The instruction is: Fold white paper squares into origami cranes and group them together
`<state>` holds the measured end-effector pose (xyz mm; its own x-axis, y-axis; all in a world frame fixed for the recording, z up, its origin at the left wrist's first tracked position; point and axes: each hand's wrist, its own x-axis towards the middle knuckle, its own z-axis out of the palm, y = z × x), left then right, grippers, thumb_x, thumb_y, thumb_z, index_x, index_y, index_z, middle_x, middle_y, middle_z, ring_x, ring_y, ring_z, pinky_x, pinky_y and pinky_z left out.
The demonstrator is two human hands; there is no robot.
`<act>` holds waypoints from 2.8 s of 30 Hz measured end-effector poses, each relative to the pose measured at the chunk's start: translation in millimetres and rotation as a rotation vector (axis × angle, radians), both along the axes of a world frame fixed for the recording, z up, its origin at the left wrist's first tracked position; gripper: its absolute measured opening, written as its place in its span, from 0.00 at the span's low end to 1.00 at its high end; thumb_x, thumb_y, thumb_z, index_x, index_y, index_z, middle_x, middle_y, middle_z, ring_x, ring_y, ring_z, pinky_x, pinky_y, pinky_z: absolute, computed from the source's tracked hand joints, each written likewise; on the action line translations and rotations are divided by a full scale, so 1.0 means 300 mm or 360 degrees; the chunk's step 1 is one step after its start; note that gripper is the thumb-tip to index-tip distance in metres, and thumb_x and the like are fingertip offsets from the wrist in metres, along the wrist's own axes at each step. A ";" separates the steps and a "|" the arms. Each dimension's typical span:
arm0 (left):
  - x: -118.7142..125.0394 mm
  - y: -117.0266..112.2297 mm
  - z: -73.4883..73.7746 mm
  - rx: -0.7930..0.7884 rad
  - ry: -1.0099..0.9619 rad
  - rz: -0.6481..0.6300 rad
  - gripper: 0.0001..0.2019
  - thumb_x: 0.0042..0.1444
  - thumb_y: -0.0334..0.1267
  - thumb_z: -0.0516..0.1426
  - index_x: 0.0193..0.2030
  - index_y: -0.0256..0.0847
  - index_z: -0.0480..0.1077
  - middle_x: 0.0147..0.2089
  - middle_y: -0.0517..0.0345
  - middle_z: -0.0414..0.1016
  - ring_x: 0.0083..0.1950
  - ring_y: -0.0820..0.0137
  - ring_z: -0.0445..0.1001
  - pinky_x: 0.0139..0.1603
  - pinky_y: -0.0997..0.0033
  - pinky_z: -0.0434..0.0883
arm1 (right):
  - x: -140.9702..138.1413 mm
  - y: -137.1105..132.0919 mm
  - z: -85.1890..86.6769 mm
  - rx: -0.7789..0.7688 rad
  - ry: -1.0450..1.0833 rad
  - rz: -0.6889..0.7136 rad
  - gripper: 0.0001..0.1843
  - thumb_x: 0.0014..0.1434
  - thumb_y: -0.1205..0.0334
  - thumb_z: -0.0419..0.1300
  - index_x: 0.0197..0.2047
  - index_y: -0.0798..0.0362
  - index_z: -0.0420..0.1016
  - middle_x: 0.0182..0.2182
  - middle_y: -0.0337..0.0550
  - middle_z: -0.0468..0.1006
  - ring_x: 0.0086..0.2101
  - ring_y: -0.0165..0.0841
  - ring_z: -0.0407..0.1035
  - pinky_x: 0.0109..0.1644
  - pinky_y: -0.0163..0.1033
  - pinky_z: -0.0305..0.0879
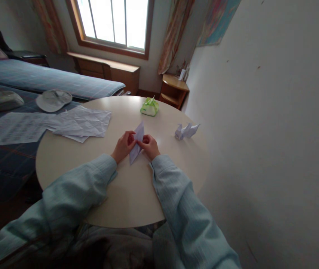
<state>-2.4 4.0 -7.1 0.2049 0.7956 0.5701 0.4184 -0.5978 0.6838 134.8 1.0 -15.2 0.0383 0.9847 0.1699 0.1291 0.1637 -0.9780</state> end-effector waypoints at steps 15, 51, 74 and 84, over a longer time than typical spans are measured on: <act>0.009 -0.022 0.007 -0.0181 -0.0042 -0.0142 0.13 0.47 0.31 0.53 0.41 0.39 0.56 0.23 0.68 0.61 0.22 0.80 0.62 0.25 0.80 0.60 | -0.019 -0.052 0.047 0.0315 -0.0424 -0.0267 0.11 0.39 0.66 0.55 0.29 0.52 0.59 0.18 0.29 0.61 0.20 0.24 0.56 0.23 0.29 0.53; 0.004 0.036 -0.017 -0.0594 -0.0837 -0.0067 0.13 0.45 0.36 0.57 0.39 0.37 0.63 0.27 0.61 0.68 0.27 0.75 0.69 0.27 0.76 0.65 | 0.026 0.012 0.009 -0.0029 0.0254 -0.0298 0.15 0.39 0.52 0.61 0.25 0.55 0.66 0.19 0.34 0.68 0.21 0.25 0.63 0.26 0.33 0.60; 0.032 0.034 -0.042 -0.1090 -0.1317 -0.0143 0.15 0.38 0.43 0.60 0.30 0.35 0.66 0.26 0.60 0.70 0.28 0.74 0.68 0.33 0.73 0.64 | -0.141 -0.016 0.016 -0.0037 0.0727 -0.0381 0.15 0.36 0.55 0.64 0.26 0.55 0.69 0.20 0.34 0.71 0.22 0.24 0.63 0.29 0.32 0.61; 0.029 0.009 -0.020 -0.1151 -0.1302 -0.0147 0.15 0.38 0.44 0.60 0.30 0.35 0.66 0.27 0.60 0.71 0.28 0.75 0.68 0.32 0.75 0.65 | -0.131 -0.034 0.029 0.0029 0.0403 -0.0640 0.23 0.34 0.52 0.64 0.32 0.55 0.65 0.28 0.39 0.71 0.30 0.28 0.65 0.34 0.35 0.64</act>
<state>6.3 6.7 -13.2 0.0531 0.9980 -0.0345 -0.3477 0.0508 0.9362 95.5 -9.3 -6.5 0.4582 0.8802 0.1234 -0.0562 0.1672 -0.9843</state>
